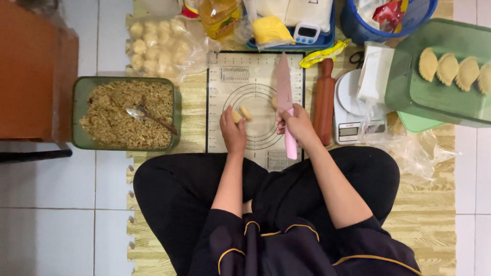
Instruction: Rolling out dough, cutting it into shapes, and preparing it for filling to make pastels.
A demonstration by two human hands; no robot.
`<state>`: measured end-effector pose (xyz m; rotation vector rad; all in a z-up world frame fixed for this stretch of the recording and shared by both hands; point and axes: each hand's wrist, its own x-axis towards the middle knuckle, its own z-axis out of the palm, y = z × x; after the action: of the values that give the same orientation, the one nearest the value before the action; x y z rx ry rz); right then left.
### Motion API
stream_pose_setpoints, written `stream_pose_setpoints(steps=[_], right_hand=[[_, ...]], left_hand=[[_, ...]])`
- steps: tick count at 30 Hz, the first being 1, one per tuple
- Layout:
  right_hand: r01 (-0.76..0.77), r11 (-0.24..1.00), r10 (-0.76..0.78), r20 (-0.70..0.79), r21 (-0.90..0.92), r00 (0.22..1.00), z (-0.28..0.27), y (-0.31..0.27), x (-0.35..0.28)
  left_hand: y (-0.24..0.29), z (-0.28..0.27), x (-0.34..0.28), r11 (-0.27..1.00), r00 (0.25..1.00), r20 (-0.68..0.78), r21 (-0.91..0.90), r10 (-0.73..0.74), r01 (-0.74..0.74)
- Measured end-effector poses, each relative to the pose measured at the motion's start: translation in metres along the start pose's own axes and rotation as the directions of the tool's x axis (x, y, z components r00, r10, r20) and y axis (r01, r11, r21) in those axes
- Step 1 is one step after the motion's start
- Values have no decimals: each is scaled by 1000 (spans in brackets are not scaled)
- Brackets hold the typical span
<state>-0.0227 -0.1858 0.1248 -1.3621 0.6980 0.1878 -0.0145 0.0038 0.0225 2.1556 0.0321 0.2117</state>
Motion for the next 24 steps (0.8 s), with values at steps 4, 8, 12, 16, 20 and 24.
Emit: stream_pose_setpoints(steps=[4, 8, 12, 16, 20, 24], right_hand=[[17, 1000, -17, -12, -10, 1000, -1, -4, 0], [43, 998, -44, -6, -43, 999, 0, -3, -2], [62, 997, -62, -2, -56, 998, -3, 2, 2], [62, 997, -63, -12, -48, 998, -2, -1, -2], [96, 992, -96, -1, -79, 995, 0, -7, -8], [110, 988, -111, -7, -112, 994, 0, -4, -4]], left_hand=[[-4, 0, 3, 997, 998, -35, 62, 44, -42], [-9, 2, -1, 961, 993, -6, 254, 114, -109], [7, -4, 1, 922, 973, 160, 326, 164, -209], [9, -3, 2, 907, 947, 220, 302, 232, -293], [4, 6, 8, 890, 927, 277, 308, 255, -337], [13, 5, 21, 879, 895, 355, 289, 269, -379]])
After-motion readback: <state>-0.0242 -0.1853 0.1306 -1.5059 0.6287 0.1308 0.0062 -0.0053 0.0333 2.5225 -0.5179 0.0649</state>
